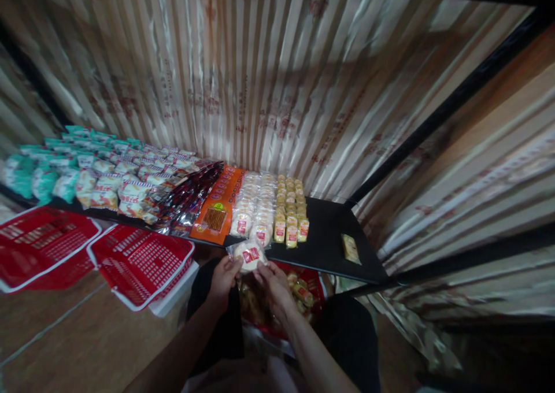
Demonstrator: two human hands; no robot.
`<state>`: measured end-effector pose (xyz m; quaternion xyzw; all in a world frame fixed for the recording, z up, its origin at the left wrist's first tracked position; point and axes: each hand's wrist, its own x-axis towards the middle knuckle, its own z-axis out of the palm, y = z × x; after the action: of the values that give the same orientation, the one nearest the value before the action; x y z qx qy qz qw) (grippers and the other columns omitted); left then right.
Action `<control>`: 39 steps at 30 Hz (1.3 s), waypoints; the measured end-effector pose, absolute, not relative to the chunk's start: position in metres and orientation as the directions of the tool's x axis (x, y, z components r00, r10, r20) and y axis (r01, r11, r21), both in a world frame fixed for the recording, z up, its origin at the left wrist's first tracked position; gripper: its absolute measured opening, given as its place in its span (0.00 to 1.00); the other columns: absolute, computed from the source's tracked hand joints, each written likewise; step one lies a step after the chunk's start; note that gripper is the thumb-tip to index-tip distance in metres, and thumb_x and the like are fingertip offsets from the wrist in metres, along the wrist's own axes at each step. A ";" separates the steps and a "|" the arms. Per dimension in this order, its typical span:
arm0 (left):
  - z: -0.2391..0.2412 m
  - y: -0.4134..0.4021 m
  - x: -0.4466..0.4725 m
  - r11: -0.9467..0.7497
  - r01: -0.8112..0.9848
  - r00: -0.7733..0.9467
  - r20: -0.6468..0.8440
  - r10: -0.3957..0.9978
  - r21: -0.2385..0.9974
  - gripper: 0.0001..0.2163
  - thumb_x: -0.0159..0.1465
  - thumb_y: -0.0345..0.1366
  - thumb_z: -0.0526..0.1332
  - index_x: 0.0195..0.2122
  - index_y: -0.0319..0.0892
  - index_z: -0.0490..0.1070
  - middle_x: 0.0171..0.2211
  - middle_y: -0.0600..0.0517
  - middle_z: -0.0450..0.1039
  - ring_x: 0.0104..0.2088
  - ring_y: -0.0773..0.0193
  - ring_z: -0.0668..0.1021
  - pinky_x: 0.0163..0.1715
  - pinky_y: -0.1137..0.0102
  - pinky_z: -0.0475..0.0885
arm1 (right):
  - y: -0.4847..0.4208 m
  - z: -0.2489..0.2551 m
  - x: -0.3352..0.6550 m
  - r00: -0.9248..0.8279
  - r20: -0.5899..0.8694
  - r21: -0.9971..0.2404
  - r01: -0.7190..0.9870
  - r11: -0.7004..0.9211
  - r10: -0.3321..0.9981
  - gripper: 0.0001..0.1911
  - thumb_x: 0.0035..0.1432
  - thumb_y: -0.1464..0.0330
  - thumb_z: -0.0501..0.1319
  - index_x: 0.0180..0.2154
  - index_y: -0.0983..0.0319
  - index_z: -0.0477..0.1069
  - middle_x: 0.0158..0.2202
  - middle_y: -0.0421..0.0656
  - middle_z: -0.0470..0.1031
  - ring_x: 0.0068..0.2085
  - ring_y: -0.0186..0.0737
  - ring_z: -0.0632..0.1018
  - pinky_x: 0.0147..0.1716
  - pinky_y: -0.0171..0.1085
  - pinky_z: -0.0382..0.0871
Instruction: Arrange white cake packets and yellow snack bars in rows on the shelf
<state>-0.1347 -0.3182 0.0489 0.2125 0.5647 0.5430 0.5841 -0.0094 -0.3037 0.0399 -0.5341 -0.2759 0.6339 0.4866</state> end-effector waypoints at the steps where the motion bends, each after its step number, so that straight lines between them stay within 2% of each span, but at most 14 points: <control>1: 0.048 -0.320 -0.135 0.303 -0.405 -0.250 -0.423 0.871 0.863 0.21 0.44 0.46 0.67 0.34 0.37 0.69 0.21 0.56 0.69 0.19 0.75 0.67 0.15 0.79 0.54 | -0.307 0.038 -0.016 0.048 -0.420 -0.850 -0.370 -0.375 0.906 0.15 0.36 0.61 0.69 0.27 0.61 0.70 0.28 0.40 0.76 0.29 0.34 0.76 0.33 0.33 0.71; 6: 0.042 -0.325 -0.143 0.267 -0.392 -0.393 -0.423 0.817 0.880 0.19 0.43 0.42 0.67 0.34 0.39 0.70 0.31 0.50 0.75 0.29 0.67 0.75 0.25 0.76 0.65 | -0.321 0.024 -0.040 0.015 -0.469 -0.768 -0.501 -0.399 0.883 0.14 0.36 0.63 0.68 0.27 0.60 0.70 0.30 0.41 0.76 0.35 0.37 0.77 0.41 0.37 0.72; 10: 0.039 -0.328 -0.149 0.234 -0.373 -0.423 -0.389 0.819 0.898 0.18 0.44 0.42 0.66 0.35 0.40 0.71 0.34 0.50 0.76 0.35 0.64 0.76 0.34 0.72 0.69 | -0.325 0.018 -0.050 -0.019 -0.499 -0.718 -0.550 -0.426 0.867 0.14 0.35 0.63 0.69 0.28 0.59 0.70 0.31 0.41 0.77 0.36 0.39 0.77 0.43 0.38 0.71; 14: 0.041 -0.331 -0.149 0.244 -0.362 -0.415 -0.390 0.822 0.899 0.21 0.47 0.45 0.64 0.41 0.41 0.71 0.28 0.53 0.73 0.26 0.68 0.73 0.23 0.75 0.66 | -0.327 0.011 -0.055 -0.087 -0.485 -0.716 -0.533 -0.452 0.870 0.16 0.37 0.61 0.68 0.30 0.60 0.71 0.32 0.43 0.77 0.38 0.40 0.77 0.46 0.39 0.69; 17: 0.041 -0.326 -0.152 0.232 -0.350 -0.390 -0.367 0.845 0.907 0.25 0.48 0.44 0.64 0.47 0.40 0.68 0.25 0.56 0.70 0.20 0.73 0.68 0.18 0.77 0.62 | -0.326 0.007 -0.051 -0.043 -0.439 -0.819 -0.391 -0.420 0.897 0.18 0.38 0.60 0.67 0.33 0.61 0.69 0.34 0.44 0.77 0.37 0.42 0.77 0.43 0.42 0.70; 20: 0.038 -0.314 -0.161 0.216 -0.195 -0.317 -0.269 0.909 0.957 0.21 0.49 0.38 0.62 0.45 0.39 0.70 0.27 0.54 0.73 0.21 0.71 0.70 0.20 0.76 0.64 | -0.317 0.012 -0.039 0.149 -0.218 -0.976 -0.051 -0.213 0.964 0.23 0.40 0.60 0.65 0.40 0.61 0.68 0.40 0.48 0.75 0.42 0.47 0.75 0.43 0.45 0.69; 21: 0.037 -0.309 -0.165 0.202 -0.127 -0.283 -0.231 0.931 0.971 0.19 0.50 0.35 0.61 0.44 0.40 0.71 0.30 0.52 0.74 0.25 0.69 0.72 0.23 0.75 0.67 | -0.313 0.017 -0.033 0.198 -0.095 -0.987 0.108 -0.118 0.976 0.24 0.41 0.61 0.64 0.43 0.62 0.68 0.43 0.49 0.74 0.45 0.48 0.74 0.45 0.46 0.67; 23: 0.035 -0.298 -0.171 0.163 -0.001 -0.224 -0.160 0.961 0.987 0.16 0.50 0.31 0.60 0.41 0.41 0.73 0.37 0.50 0.76 0.35 0.64 0.75 0.33 0.73 0.71 | -0.305 0.027 -0.024 0.187 0.108 -0.920 0.390 0.027 0.976 0.25 0.44 0.61 0.62 0.46 0.62 0.69 0.47 0.50 0.72 0.50 0.49 0.70 0.51 0.47 0.62; 25: 0.036 -0.287 -0.175 0.117 0.097 -0.178 -0.099 0.979 0.988 0.16 0.51 0.28 0.58 0.41 0.44 0.74 0.42 0.51 0.75 0.42 0.62 0.75 0.43 0.69 0.70 | -0.296 0.036 -0.018 0.100 0.157 -0.850 0.520 0.083 0.982 0.25 0.47 0.62 0.61 0.48 0.62 0.69 0.45 0.48 0.73 0.48 0.48 0.71 0.50 0.45 0.62; 29: 0.045 -0.266 -0.175 0.029 0.235 -0.119 -0.001 0.993 0.971 0.18 0.53 0.27 0.56 0.45 0.45 0.72 0.46 0.51 0.73 0.46 0.62 0.73 0.50 0.67 0.65 | -0.278 0.043 -0.019 0.047 0.104 -0.819 0.571 0.058 0.993 0.20 0.50 0.62 0.59 0.45 0.61 0.72 0.37 0.46 0.76 0.39 0.43 0.75 0.41 0.39 0.68; 33: 0.052 -0.250 -0.171 0.042 0.302 -0.215 0.025 0.976 0.952 0.24 0.53 0.30 0.58 0.53 0.41 0.64 0.42 0.48 0.74 0.35 0.65 0.75 0.40 0.68 0.71 | -0.261 0.043 -0.029 0.079 0.083 -0.852 0.523 0.030 0.993 0.18 0.53 0.62 0.55 0.43 0.63 0.72 0.34 0.45 0.76 0.35 0.41 0.76 0.37 0.37 0.69; 35: 0.050 -0.243 -0.170 0.057 0.319 -0.270 0.033 0.962 0.946 0.24 0.53 0.31 0.58 0.53 0.39 0.63 0.39 0.49 0.74 0.31 0.66 0.75 0.36 0.69 0.72 | -0.255 0.042 -0.034 0.068 0.091 -0.857 0.513 0.044 0.993 0.18 0.55 0.63 0.53 0.44 0.65 0.71 0.34 0.46 0.77 0.33 0.40 0.77 0.36 0.38 0.70; 37: 0.046 -0.237 -0.169 0.050 0.342 -0.307 0.061 0.950 0.938 0.21 0.54 0.31 0.57 0.50 0.37 0.65 0.38 0.48 0.74 0.33 0.65 0.76 0.36 0.68 0.72 | -0.252 0.041 -0.036 0.061 0.158 -0.839 0.535 0.101 0.986 0.19 0.57 0.64 0.51 0.46 0.66 0.70 0.37 0.48 0.77 0.35 0.40 0.77 0.37 0.39 0.71; 39: 0.041 -0.232 -0.170 0.022 0.383 -0.313 0.108 0.944 0.924 0.18 0.55 0.30 0.56 0.48 0.36 0.67 0.40 0.46 0.74 0.37 0.63 0.76 0.40 0.66 0.72 | -0.250 0.038 -0.034 0.050 0.287 -0.773 0.603 0.200 0.957 0.19 0.58 0.65 0.51 0.48 0.66 0.69 0.42 0.50 0.75 0.42 0.43 0.75 0.43 0.42 0.69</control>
<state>-0.1698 -0.2319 0.0411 0.5083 0.6524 0.4804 0.2919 -0.0341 -0.2503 0.0385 -0.5952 -0.6549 0.2141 0.4135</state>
